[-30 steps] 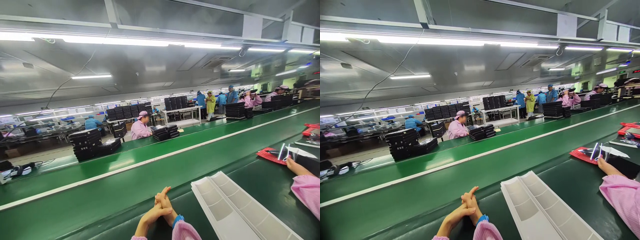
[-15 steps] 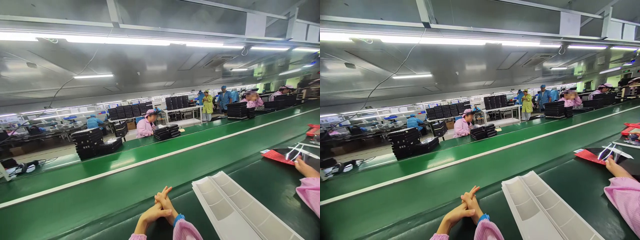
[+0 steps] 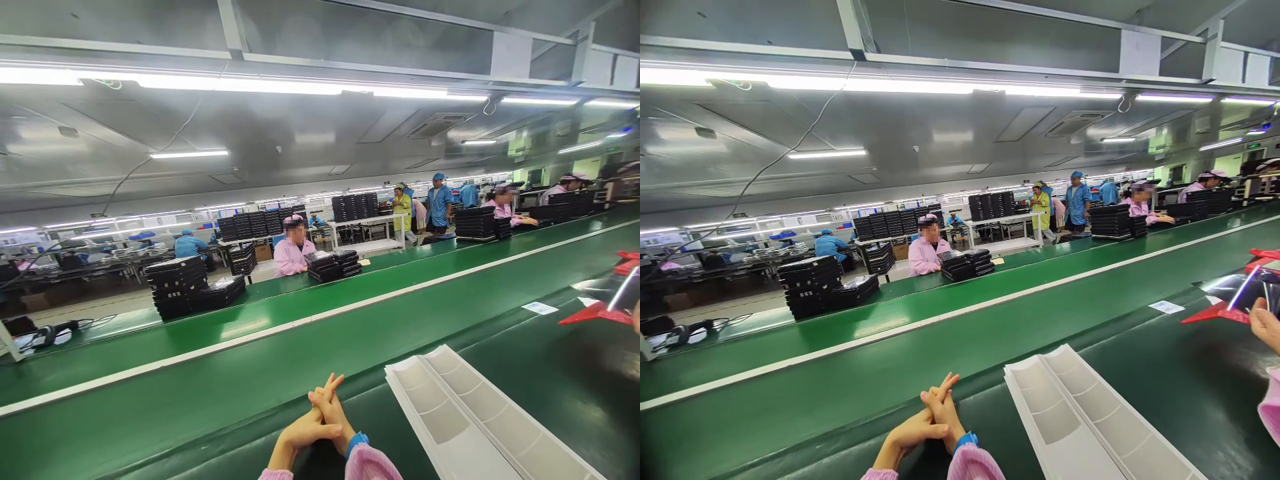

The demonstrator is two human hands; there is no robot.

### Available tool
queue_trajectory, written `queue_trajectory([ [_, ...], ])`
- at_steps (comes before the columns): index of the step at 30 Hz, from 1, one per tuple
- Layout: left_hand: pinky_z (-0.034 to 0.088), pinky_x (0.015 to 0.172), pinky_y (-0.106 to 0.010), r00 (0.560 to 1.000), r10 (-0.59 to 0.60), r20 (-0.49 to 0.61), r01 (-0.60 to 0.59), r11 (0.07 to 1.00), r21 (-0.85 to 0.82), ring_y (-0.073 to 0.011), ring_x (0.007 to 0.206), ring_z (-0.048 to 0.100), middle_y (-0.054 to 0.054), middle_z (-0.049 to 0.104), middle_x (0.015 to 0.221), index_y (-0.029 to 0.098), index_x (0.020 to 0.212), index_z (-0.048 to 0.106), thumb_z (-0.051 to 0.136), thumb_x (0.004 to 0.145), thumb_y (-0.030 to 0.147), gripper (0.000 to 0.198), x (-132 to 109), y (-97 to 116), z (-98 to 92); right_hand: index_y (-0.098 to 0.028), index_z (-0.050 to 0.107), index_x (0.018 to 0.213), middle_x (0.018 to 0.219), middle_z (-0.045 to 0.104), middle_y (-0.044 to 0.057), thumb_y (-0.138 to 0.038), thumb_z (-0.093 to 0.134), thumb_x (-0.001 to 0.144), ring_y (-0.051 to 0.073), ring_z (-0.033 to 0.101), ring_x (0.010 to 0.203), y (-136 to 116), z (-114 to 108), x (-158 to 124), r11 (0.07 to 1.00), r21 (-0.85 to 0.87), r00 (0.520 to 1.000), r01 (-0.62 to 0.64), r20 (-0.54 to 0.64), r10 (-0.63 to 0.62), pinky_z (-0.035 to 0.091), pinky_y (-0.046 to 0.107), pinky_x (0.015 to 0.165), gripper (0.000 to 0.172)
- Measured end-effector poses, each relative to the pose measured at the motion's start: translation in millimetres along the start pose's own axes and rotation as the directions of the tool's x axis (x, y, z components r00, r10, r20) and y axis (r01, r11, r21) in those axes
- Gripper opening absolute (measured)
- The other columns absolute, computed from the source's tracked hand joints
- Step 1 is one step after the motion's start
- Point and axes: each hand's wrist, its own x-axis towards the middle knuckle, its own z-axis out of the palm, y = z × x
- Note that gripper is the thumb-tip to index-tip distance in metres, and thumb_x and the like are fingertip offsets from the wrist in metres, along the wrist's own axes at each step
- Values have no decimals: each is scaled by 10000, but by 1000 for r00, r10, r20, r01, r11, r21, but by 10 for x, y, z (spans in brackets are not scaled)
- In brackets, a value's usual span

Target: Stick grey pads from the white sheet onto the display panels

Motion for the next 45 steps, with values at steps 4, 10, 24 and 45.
queue_trajectory([
  [4, 18, 1083, -490, 991, 27, 127, -32, 999, 38, -324, 1344, -111, -8, -91, 1501, 292, 1403, 93, 674, 461, 699, 1179, 6, -27, -40, -209, 379, 474, 532, 329, -63, -462, 660, 606, 93, 329, 521, -115, -6, -75, 999, 4, 998, -47, 48, 46, 266, 250, 536, 401],
  [10, -3, 1073, -489, 973, 56, 223, -73, 995, 68, -331, 1336, -122, -38, -157, 1488, 276, 1406, 31, 677, 407, 722, 1271, -4, -40, -89, -198, 421, 456, 535, 355, -55, -448, 638, 645, 92, 352, 513, -218, 16, -168, 996, 19, 990, -91, 113, 88, 274, 245, 534, 381],
  [24, -59, 1065, -503, 973, 29, 229, -42, 998, 52, -352, 1337, -115, -26, -29, 1500, 278, 1392, 177, 729, 434, 646, 1165, -39, -50, -162, -181, 436, 584, 556, 360, -70, -556, 621, 690, 53, 324, 489, -185, -23, -119, 960, 203, 947, -194, 292, 129, 272, 199, 488, 431],
  [45, 294, 540, -190, 831, 33, -555, -71, 996, -46, -73, 557, 334, 85, 338, 563, 194, 575, 366, 749, 474, 489, 493, 202, -173, 104, -423, 419, 1238, 1361, 370, -18, -766, 474, 625, 238, 488, 1080, -323, -183, -191, 841, 292, 786, -455, 575, 226, 422, 400, 806, 706],
])
